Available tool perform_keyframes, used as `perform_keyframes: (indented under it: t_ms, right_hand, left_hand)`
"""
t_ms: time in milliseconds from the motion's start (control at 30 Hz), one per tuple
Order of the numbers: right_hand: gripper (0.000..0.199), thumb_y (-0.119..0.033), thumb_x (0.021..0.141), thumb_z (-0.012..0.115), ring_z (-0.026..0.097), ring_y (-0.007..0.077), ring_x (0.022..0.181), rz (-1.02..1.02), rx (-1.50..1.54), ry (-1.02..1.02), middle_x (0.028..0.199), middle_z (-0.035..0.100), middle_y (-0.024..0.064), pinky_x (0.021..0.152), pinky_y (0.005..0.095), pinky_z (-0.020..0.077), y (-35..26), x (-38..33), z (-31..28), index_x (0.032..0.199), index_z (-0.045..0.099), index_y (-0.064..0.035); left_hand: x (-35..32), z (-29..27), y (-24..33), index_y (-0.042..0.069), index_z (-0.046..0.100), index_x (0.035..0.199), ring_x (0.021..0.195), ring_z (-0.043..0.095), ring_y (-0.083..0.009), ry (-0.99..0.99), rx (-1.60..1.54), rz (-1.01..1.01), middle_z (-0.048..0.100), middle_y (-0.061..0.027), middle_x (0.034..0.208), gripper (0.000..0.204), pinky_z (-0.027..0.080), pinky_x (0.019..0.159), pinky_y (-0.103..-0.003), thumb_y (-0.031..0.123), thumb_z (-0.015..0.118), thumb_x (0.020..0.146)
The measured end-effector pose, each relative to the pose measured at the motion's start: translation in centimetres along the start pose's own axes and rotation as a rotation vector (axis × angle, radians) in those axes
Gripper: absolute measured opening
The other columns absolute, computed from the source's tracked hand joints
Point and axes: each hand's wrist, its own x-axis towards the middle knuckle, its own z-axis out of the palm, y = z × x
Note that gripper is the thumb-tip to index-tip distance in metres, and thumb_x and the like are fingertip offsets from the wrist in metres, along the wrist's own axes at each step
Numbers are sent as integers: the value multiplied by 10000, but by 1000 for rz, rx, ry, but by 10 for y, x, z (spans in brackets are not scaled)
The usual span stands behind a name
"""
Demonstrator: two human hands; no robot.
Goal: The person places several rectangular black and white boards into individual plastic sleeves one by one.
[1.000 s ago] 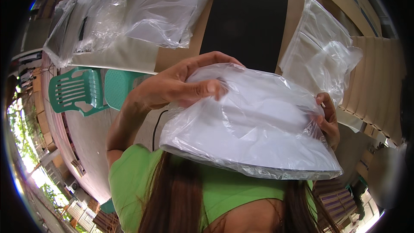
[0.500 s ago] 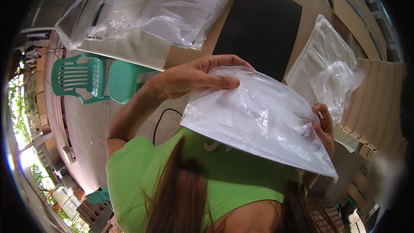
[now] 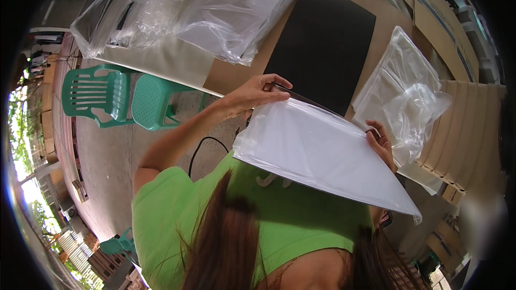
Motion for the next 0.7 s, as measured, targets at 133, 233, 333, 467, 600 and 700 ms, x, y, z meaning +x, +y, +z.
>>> perform_keyframes:
  t_ms: [133,233,333,467,600,700]
  right_hand:
    - [306,-116,873,551,479,28,676,19,-121,32,831,518,-9,570,173,392,25,10,-19,1169,488,-71]
    - [351,-157,862,569,469,52,713,20,-141,20,838,517,4,600,185,385,38,20,-35,1197,483,-98]
    - [431,-240,837,621,462,56,740,18,-213,-32,871,498,-6,654,187,386,25,19,-34,1215,457,-113]
    - [499,-222,802,666,505,60,798,42,115,-79,917,515,11,701,177,416,38,27,-46,1235,442,-118]
    - [504,-150,810,658,534,49,812,9,391,-16,903,545,6,699,171,454,73,34,-55,1254,423,-100]
    - [493,-82,827,626,554,45,826,-37,516,19,908,575,4,707,174,481,82,35,-50,1268,405,-87]
  left_hand:
    - [18,-7,-23,45,548,1130,765,514,-47,116,198,23,577,7,833,387,420,702,-200,271,642,831]
    - [24,-2,-39,43,524,1176,796,501,-52,183,108,70,568,-5,884,428,411,733,-189,280,630,836]
    - [30,-18,-73,62,509,1208,822,503,-60,145,-57,106,559,1,969,424,387,753,-177,276,608,855]
    - [44,-45,-127,94,530,1164,807,508,-55,116,-308,16,565,18,943,333,405,726,-185,254,580,876]
    - [70,-62,-154,125,552,1119,792,513,-50,115,-423,-65,570,35,917,247,423,700,-194,232,551,897]
    - [77,-64,-170,149,567,1079,774,517,-45,131,-379,-6,572,47,893,186,432,677,-197,214,536,908]
